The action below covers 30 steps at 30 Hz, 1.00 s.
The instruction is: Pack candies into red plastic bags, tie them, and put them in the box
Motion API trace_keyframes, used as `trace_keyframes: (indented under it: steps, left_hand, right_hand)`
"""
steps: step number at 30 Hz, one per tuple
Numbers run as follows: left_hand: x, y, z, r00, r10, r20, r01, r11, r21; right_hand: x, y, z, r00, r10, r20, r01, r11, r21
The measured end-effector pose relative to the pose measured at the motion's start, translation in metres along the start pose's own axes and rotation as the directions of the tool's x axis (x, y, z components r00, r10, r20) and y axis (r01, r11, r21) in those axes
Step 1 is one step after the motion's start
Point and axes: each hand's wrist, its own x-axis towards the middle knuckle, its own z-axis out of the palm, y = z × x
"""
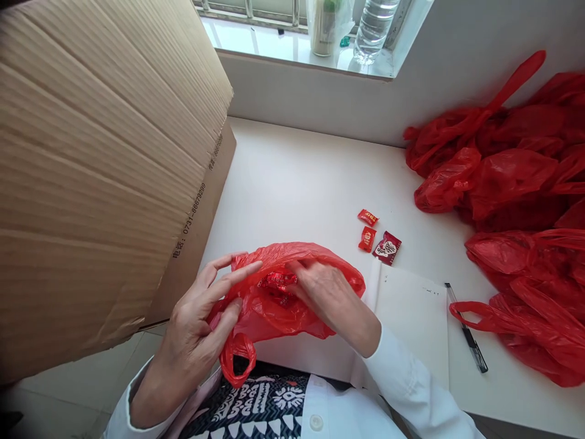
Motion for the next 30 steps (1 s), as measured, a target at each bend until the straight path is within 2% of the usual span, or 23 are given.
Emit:
trace_keyframes:
  steps: [4, 9, 13, 16, 19, 21, 24, 28, 30]
  left_hand:
    - [0.0, 0.0, -0.002, 1.0, 0.024, 0.001, -0.024, 1.0, -0.006]
    - [0.0, 0.0, -0.007, 0.999, 0.031, -0.027, -0.031, 1.0, 0.002]
    - [-0.002, 0.0, -0.01, 0.998, 0.033, -0.05, -0.034, 0.999, -0.027]
    - [-0.003, 0.001, -0.011, 0.998, 0.02, -0.062, -0.024, 0.998, -0.053]
    - [-0.007, 0.001, -0.015, 0.997, 0.072, -0.02, -0.074, 0.996, -0.057]
    - [-0.011, 0.001, -0.02, 0.991, 0.127, 0.029, -0.126, 0.991, -0.04]
    - [-0.019, 0.002, -0.028, 0.986, 0.136, 0.094, -0.139, 0.99, 0.022]
    - [-0.033, 0.001, -0.034, 0.968, 0.175, 0.179, -0.195, 0.976, 0.099]
    - [-0.04, 0.0, -0.034, 0.951, 0.222, 0.214, -0.254, 0.957, 0.139]
  right_hand:
    - [0.01, -0.009, 0.008, 0.999, -0.031, 0.008, 0.031, 0.996, -0.085]
    - [0.012, -0.015, -0.001, 0.999, 0.03, -0.016, -0.032, 0.991, -0.129]
    - [0.006, -0.008, 0.0, 0.998, 0.063, -0.025, -0.066, 0.985, -0.162]
    - [-0.008, 0.002, 0.0, 0.998, 0.059, -0.021, -0.062, 0.983, -0.172]
    - [-0.027, 0.006, -0.013, 0.998, -0.046, 0.035, 0.053, 0.973, -0.225]
    - [-0.04, 0.004, -0.028, 0.991, -0.131, 0.029, 0.133, 0.94, -0.314]
    - [-0.056, 0.0, -0.053, 0.972, -0.233, -0.032, 0.199, 0.89, -0.41]
    - [-0.07, 0.002, -0.075, 0.905, -0.411, -0.111, 0.312, 0.818, -0.483]
    - [-0.072, 0.005, -0.082, 0.89, -0.409, -0.202, 0.287, 0.846, -0.449]
